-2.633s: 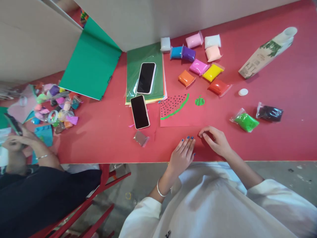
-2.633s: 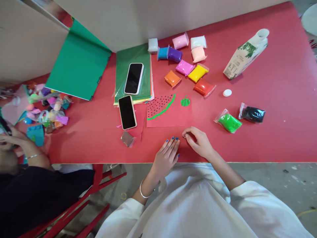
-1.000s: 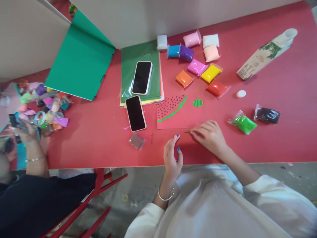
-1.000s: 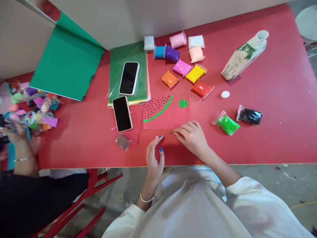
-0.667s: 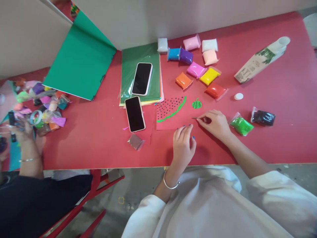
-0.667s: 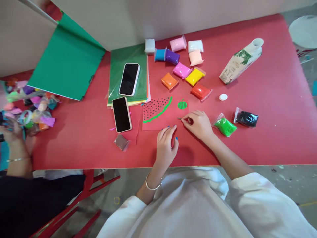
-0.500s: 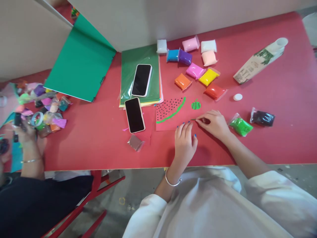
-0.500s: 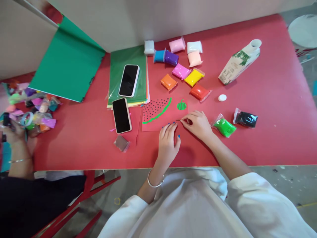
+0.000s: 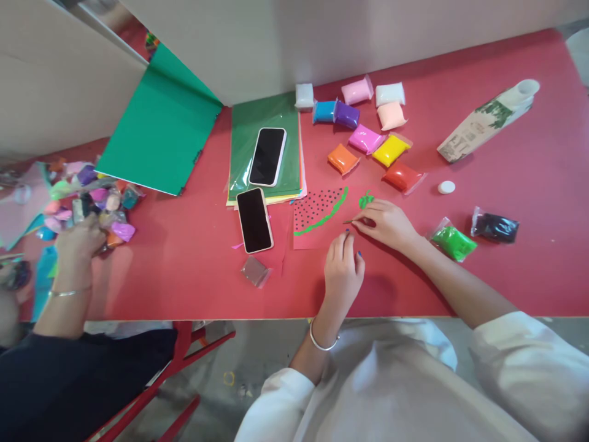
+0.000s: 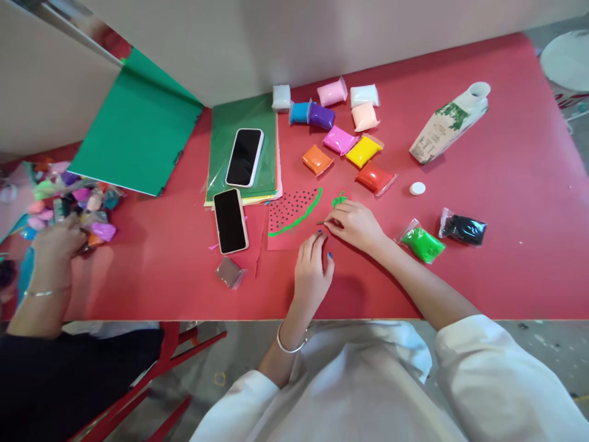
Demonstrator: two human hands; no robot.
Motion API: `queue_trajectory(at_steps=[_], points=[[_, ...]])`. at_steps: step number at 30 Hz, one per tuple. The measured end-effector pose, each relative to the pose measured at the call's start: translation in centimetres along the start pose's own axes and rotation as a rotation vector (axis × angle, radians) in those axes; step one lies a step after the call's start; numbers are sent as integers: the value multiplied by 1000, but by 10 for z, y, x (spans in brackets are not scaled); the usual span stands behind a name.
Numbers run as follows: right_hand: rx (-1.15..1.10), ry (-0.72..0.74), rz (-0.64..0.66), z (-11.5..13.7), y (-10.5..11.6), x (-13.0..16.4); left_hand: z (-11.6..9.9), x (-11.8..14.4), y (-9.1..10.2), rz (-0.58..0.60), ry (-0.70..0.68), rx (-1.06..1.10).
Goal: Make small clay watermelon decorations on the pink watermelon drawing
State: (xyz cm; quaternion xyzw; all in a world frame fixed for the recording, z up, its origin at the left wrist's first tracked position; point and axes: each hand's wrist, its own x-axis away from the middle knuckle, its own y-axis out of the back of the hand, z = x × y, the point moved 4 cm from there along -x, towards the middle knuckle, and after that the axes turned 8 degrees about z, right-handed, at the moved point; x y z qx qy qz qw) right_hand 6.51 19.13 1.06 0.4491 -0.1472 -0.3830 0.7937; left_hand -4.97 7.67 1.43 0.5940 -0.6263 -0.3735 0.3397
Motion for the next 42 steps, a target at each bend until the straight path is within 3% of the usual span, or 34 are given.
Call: queue_trajectory(at_steps=[8,23,32,35,39,42], points=[[-43,59,2,-8,-1,-2,-2,-5,-5,58,41,-135],[268,242,52,-2,1,-2,-3,-14,-5,59,67,-174],[333,308,46,-2,-1,-2,-1,-20,-8,40,105,-290],[315,254,25,1,1,2,0,-20,-11,62,118,-324],[391,34,-44,13,5,21,2,-20,-13,93,127,-340],[469,-103,-3,22,-1,35,4,-22,-13,112,126,-336]])
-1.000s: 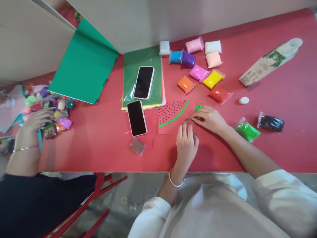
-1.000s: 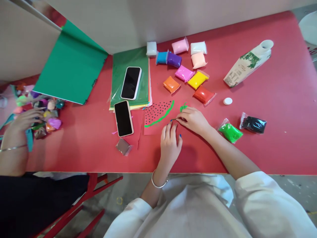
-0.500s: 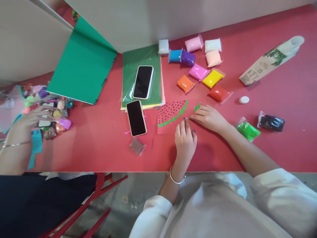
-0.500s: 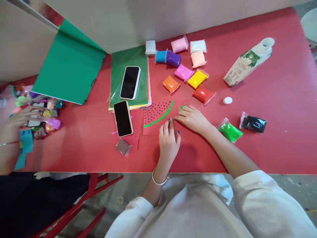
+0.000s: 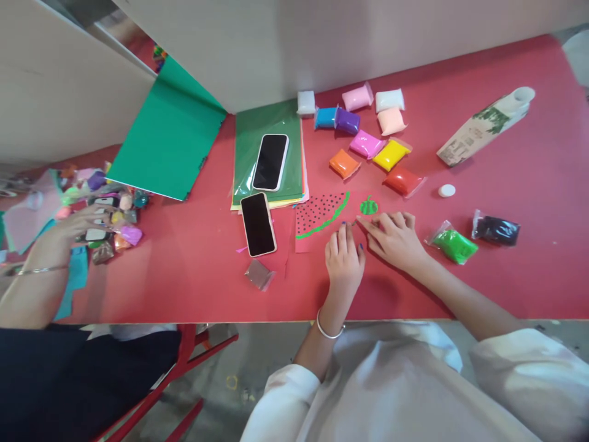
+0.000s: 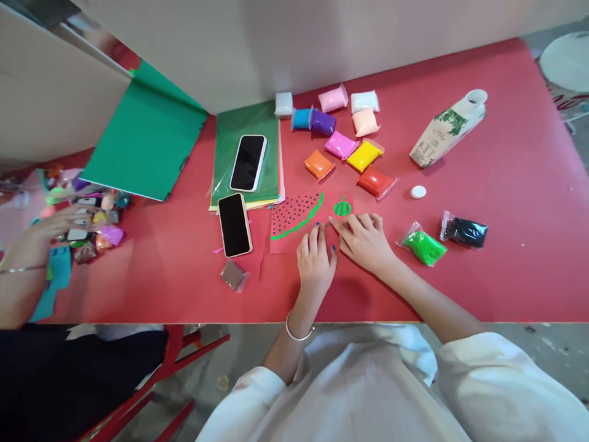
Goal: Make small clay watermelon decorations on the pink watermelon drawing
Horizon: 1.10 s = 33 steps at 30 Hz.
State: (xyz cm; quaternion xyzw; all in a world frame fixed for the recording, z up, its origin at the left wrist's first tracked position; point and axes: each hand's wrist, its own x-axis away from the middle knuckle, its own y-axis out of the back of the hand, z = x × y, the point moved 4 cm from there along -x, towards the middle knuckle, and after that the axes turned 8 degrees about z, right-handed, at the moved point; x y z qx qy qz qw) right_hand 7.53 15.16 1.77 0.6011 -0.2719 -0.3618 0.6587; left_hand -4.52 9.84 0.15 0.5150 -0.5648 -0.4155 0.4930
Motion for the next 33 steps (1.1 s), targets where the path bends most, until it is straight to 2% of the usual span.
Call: queue_trajectory(at_steps=[3,7,12,21,29,33], points=[[30,-32,50,7,-6,7,1,-1,0,3,-7,6],[19,-37,42,7,-10,5,3,-1,-1,-16,-14,58],[-2,-34,9,4,-8,4,8,0,2,-119,-14,195],[-32,-35,-24,5,-8,4,3,0,0,-89,-57,45],[-12,-39,-41,3,-6,5,4,1,-1,-105,-47,78],[-30,3,-55,3,-7,6,7,2,-1,-119,-26,96]])
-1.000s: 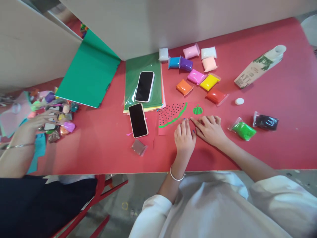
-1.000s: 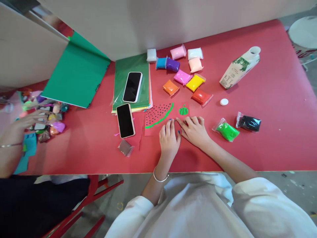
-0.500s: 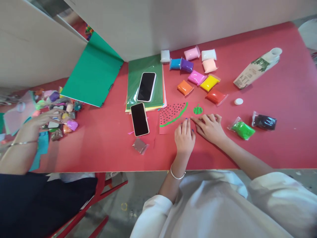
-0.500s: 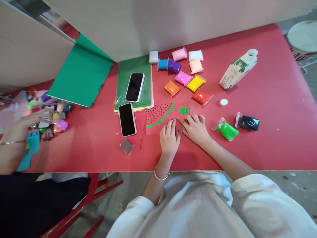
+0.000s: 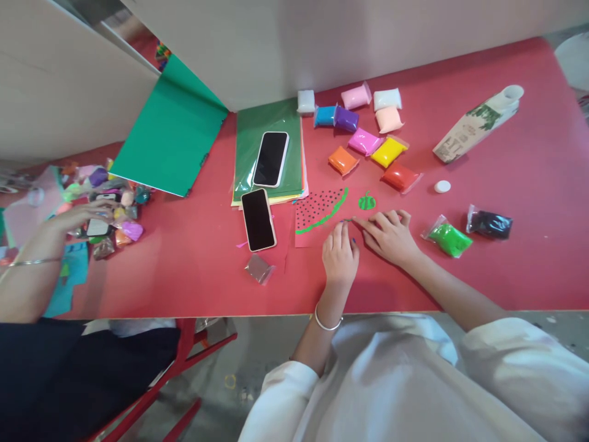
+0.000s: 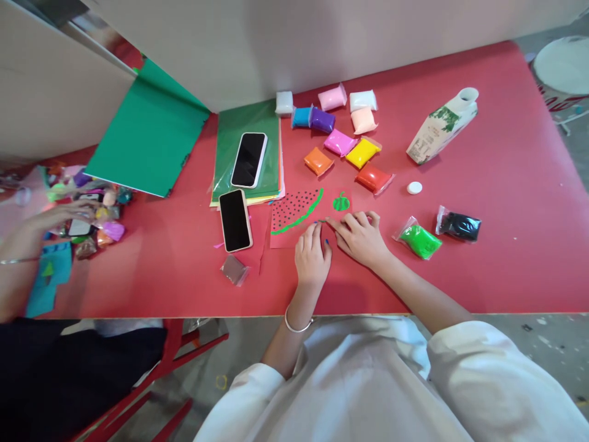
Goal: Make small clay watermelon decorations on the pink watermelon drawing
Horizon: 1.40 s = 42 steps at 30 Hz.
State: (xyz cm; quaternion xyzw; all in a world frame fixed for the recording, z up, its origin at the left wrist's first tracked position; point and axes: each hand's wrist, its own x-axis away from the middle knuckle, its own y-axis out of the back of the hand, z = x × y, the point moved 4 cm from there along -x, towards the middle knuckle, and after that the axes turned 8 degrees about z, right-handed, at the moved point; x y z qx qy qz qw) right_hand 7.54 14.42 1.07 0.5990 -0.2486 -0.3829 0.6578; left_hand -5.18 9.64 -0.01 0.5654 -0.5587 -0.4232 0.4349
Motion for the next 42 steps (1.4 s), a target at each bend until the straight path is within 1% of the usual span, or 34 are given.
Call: queue_trajectory(at_steps=[6,13,21,27,30,34,42], points=[[25,14,7,1,-2,-1,-1,-1,-1,37,-17,-42],[-8,-3,25,0,-3,-3,-2,-3,1,79,-4,-57],[-77,-36,9,-4,-4,-3,1,0,2,27,25,19],[-39,-27,18,-3,-5,-3,-2,-3,1,86,37,-44],[-5,-16,3,0,-3,-4,-3,-4,0,81,31,-60],[25,-40,-17,2,-1,-2,-3,-3,-1,68,34,-67],[4,-14,31,2,-4,-2,-3,-1,0,67,20,-49]])
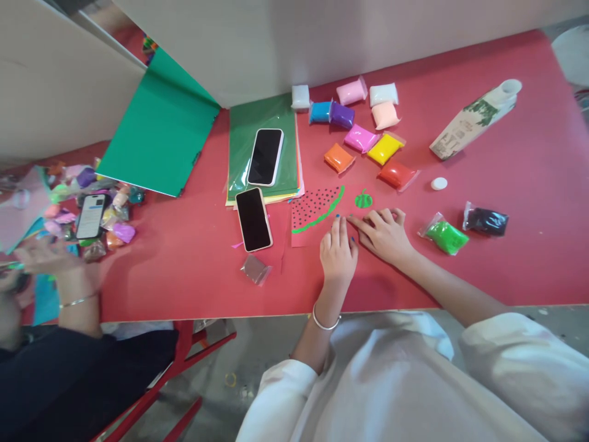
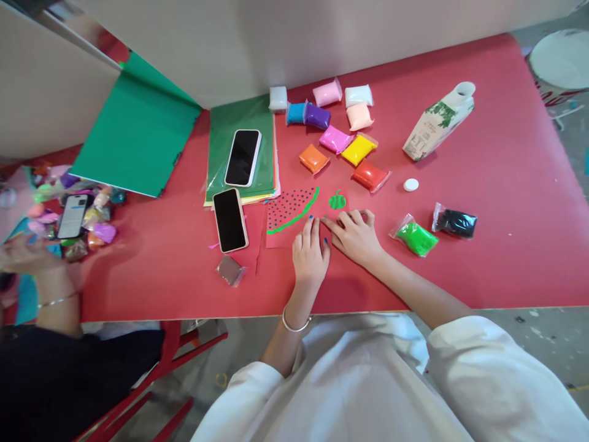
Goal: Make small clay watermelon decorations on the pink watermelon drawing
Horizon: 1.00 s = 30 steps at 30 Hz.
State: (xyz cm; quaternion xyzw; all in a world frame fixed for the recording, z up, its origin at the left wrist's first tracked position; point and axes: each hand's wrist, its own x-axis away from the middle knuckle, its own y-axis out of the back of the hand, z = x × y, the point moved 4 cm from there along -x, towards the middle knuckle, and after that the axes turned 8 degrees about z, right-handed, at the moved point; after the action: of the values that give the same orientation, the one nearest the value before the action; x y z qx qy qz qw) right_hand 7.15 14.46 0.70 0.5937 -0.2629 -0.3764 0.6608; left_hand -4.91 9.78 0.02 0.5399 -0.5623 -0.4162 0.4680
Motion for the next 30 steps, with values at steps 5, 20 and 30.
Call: queue_trajectory(at_steps=[5,20,30], points=[[10,-4,0,0,1,0,1,-1,2,-14,38,53],[-96,-120,55,-7,0,-4,5,-6,7,10,94,184],[-163,-65,123,-7,-2,-4,6,-5,5,6,54,186]])
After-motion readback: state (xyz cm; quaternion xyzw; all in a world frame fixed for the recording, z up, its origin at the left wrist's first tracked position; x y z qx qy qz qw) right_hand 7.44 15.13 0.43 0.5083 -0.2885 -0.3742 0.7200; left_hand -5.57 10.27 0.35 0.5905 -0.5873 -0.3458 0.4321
